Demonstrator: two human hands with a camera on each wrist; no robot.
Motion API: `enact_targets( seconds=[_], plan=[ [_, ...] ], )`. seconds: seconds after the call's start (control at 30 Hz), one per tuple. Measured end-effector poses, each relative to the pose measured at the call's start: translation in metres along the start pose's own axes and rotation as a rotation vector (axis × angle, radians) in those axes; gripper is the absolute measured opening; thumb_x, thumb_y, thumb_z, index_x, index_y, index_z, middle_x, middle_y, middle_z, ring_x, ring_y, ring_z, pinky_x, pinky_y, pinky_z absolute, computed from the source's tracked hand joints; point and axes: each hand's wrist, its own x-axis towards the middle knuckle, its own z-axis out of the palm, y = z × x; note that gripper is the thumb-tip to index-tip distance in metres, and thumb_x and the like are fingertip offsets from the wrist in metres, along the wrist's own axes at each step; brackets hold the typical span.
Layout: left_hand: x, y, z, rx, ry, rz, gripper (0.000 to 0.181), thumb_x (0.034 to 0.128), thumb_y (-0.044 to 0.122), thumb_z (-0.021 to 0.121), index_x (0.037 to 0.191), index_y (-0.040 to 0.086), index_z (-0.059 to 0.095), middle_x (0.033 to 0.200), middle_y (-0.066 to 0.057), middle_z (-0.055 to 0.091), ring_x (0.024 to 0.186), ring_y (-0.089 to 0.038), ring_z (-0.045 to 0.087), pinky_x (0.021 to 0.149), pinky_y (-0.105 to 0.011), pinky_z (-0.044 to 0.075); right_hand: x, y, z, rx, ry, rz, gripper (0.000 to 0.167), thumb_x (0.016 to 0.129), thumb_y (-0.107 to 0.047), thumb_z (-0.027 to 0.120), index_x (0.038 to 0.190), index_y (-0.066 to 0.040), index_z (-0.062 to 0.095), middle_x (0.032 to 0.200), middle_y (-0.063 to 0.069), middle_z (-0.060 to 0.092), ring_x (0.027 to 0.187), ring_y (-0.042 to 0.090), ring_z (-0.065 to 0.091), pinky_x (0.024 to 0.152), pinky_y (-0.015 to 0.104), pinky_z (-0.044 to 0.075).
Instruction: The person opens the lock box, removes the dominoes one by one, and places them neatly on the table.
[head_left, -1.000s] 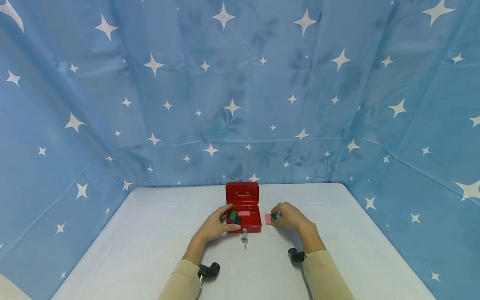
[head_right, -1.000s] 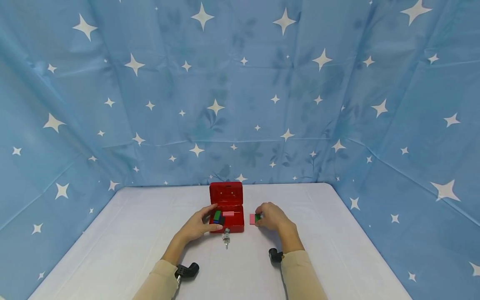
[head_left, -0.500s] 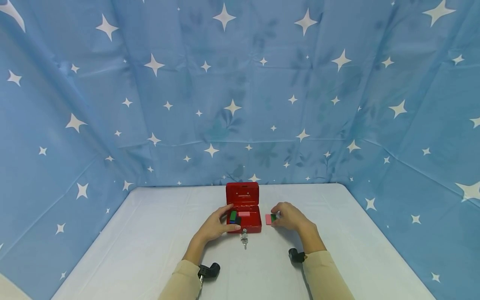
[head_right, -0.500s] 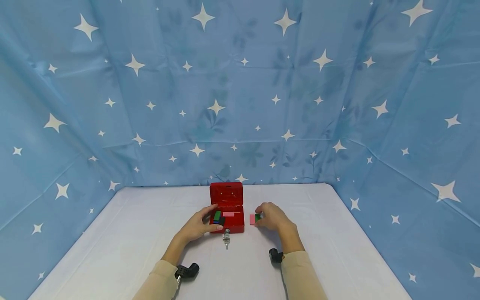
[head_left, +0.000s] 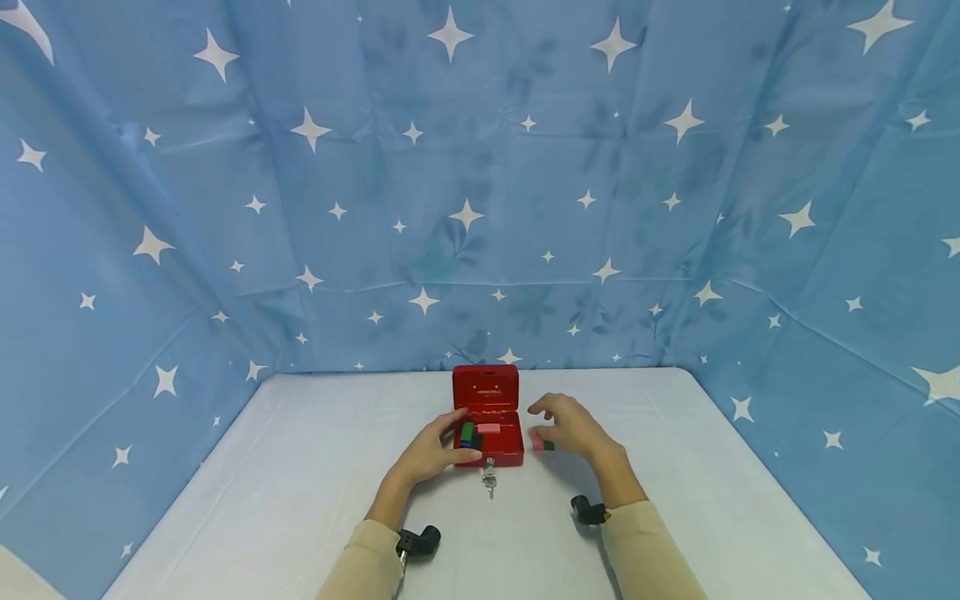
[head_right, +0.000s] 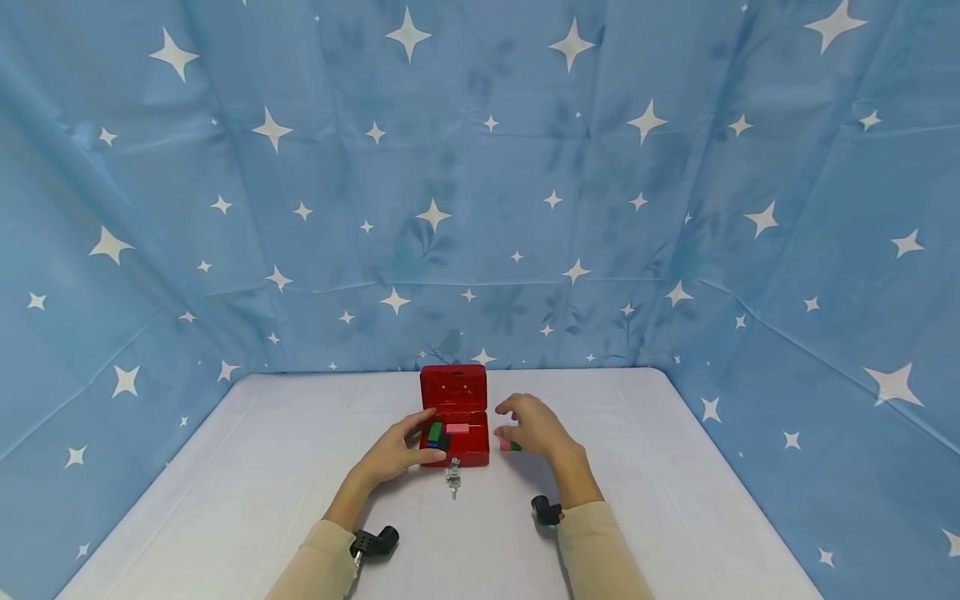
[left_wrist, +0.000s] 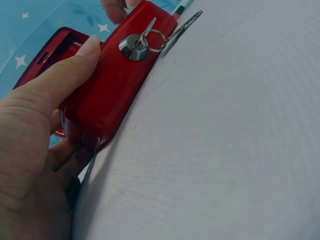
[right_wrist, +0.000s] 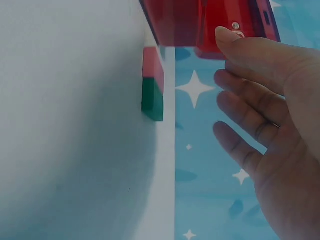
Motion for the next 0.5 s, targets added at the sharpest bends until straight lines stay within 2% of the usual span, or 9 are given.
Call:
enact_targets(
  seconds=[0.13, 0.33, 0.5],
  plan=[
    [0.000, 0.000, 0.000, -0.005, 0.001, -0.006, 0.091, 0.0839, 0.046, 0.085, 0.160, 0.019, 0.043, 0.164, -0.013, 0.041, 0.152, -0.042, 0.038, 0.119, -0.061, 0.039, 0.001, -0.007, 0.001, -0.004, 0.005, -0.037, 0.034, 0.089, -0.014, 0.083, 0.121, -0.004, 0.076, 0.120, 0.012, 0.075, 0.104, 0.029, 0.067, 0.084, 0.041, 0.061],
    [-0.001, 0.001, 0.000, -0.005, 0.005, -0.016, 0.091, 0.0840, 0.046, 0.086, 0.160, 0.020, 0.043, 0.165, -0.012, 0.041, 0.152, -0.040, 0.037, 0.120, -0.061, 0.038, 0.002, -0.017, 0.003, 0.009, 0.006, -0.052, 0.033, 0.088, -0.013, 0.083, 0.119, -0.005, 0.076, 0.119, 0.012, 0.075, 0.103, 0.029, 0.067, 0.083, 0.040, 0.061],
    [0.000, 0.001, 0.000, 0.000, 0.004, -0.017, 0.091, 0.0842, 0.045, 0.086, 0.160, 0.020, 0.043, 0.165, -0.012, 0.040, 0.153, -0.040, 0.037, 0.121, -0.062, 0.037, 0.004, -0.023, 0.006, -0.012, 0.016, -0.081, 0.036, 0.088, -0.016, 0.084, 0.122, -0.006, 0.075, 0.120, 0.010, 0.074, 0.103, 0.027, 0.066, 0.083, 0.038, 0.061]
  ],
)
